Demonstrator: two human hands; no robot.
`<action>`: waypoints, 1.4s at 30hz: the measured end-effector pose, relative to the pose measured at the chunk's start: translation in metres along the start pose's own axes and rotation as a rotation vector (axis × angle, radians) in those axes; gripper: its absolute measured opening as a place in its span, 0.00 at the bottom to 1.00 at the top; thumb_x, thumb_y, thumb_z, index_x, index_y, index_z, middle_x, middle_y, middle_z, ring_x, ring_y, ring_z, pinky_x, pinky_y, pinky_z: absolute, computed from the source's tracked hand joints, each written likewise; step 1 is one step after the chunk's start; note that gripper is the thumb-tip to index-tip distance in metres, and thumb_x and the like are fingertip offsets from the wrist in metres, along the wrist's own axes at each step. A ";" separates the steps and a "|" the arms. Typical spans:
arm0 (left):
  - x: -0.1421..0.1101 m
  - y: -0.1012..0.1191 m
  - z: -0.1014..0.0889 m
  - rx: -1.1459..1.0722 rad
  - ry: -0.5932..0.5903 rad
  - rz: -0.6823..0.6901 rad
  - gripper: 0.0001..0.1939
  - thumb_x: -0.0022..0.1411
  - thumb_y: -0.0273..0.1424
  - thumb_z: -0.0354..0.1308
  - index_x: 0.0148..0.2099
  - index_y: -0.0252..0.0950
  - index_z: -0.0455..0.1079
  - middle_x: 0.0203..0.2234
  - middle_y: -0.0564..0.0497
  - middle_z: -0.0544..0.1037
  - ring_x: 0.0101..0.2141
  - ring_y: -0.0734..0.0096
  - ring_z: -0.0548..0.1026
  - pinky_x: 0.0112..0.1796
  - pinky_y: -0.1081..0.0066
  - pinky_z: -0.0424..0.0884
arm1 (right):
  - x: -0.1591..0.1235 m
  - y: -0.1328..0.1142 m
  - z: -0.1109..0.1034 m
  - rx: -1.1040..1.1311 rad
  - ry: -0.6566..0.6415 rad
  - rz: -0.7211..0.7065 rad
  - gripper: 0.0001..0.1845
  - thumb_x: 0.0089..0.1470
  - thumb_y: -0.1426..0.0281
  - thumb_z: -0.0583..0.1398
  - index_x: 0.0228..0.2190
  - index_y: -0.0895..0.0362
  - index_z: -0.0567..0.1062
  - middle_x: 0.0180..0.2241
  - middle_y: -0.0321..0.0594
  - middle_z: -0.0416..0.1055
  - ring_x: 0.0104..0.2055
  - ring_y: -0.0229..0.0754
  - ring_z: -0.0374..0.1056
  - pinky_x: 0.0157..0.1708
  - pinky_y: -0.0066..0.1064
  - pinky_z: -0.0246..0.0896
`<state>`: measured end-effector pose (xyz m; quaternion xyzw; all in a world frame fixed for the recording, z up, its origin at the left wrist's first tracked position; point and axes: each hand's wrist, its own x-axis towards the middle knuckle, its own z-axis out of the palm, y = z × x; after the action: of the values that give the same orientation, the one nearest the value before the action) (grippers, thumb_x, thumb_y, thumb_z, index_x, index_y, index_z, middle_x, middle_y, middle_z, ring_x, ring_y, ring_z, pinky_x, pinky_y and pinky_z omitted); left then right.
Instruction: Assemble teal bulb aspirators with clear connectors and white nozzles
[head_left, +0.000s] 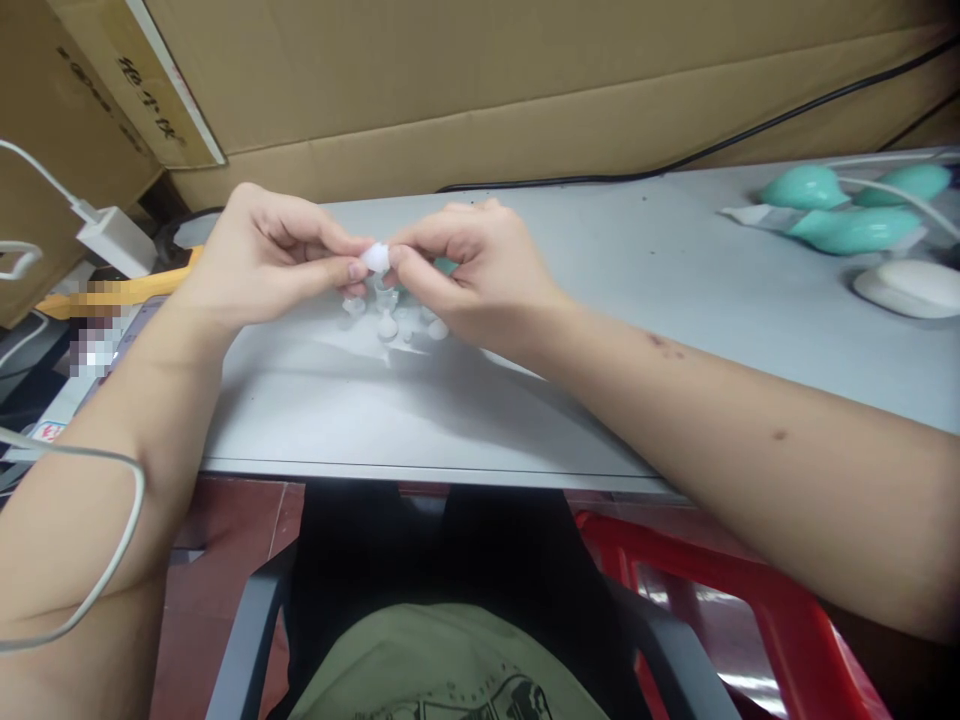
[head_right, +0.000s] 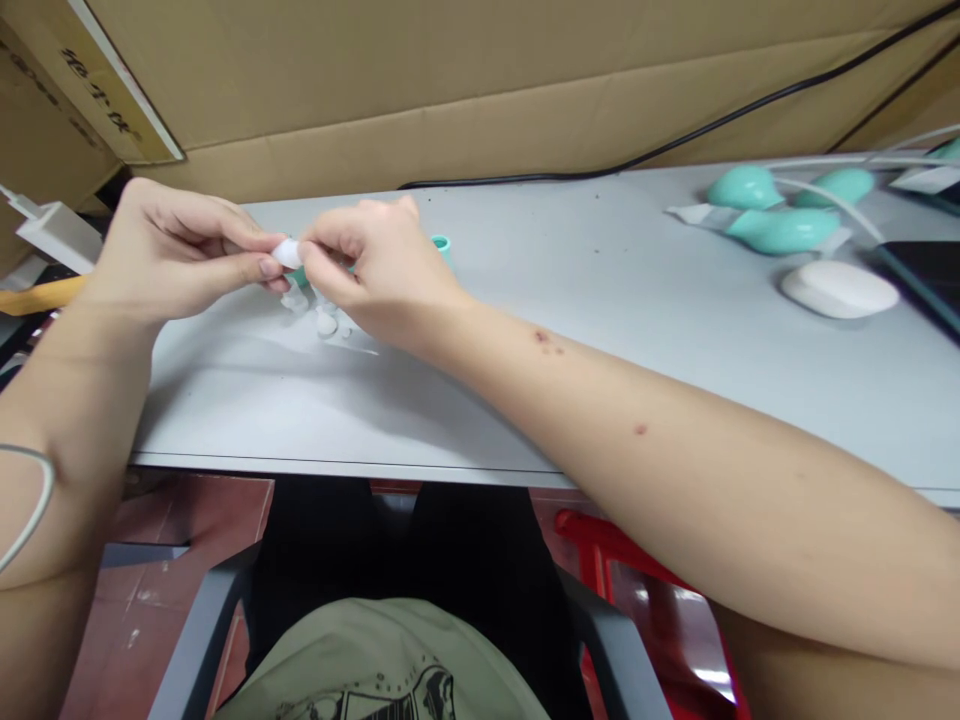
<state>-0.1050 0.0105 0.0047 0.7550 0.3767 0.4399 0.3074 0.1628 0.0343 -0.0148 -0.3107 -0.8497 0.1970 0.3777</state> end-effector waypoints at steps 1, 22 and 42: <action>0.001 -0.001 0.000 -0.005 0.005 0.021 0.16 0.69 0.41 0.94 0.43 0.41 0.93 0.36 0.50 0.94 0.37 0.56 0.93 0.46 0.53 0.95 | 0.000 0.000 0.000 0.041 0.023 -0.003 0.21 0.83 0.60 0.60 0.39 0.45 0.90 0.42 0.39 0.93 0.47 0.57 0.88 0.62 0.54 0.83; 0.011 -0.024 0.011 -0.020 0.188 0.233 0.33 0.63 0.63 0.95 0.41 0.39 0.91 0.35 0.47 0.93 0.32 0.51 0.95 0.35 0.53 0.99 | 0.008 0.010 0.035 0.498 0.422 -0.061 0.16 0.77 0.77 0.73 0.36 0.48 0.90 0.42 0.35 0.95 0.44 0.48 0.92 0.47 0.38 0.89; 0.012 -0.027 0.018 -0.086 0.219 0.155 0.34 0.64 0.61 0.96 0.45 0.39 0.88 0.43 0.43 0.96 0.37 0.47 0.97 0.46 0.44 1.02 | 0.011 0.014 0.040 0.620 0.437 -0.035 0.14 0.79 0.75 0.75 0.38 0.49 0.88 0.38 0.34 0.89 0.40 0.47 0.87 0.43 0.41 0.83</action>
<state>-0.0929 0.0325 -0.0198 0.7155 0.3295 0.5578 0.2615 0.1318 0.0478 -0.0426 -0.2019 -0.6544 0.3673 0.6294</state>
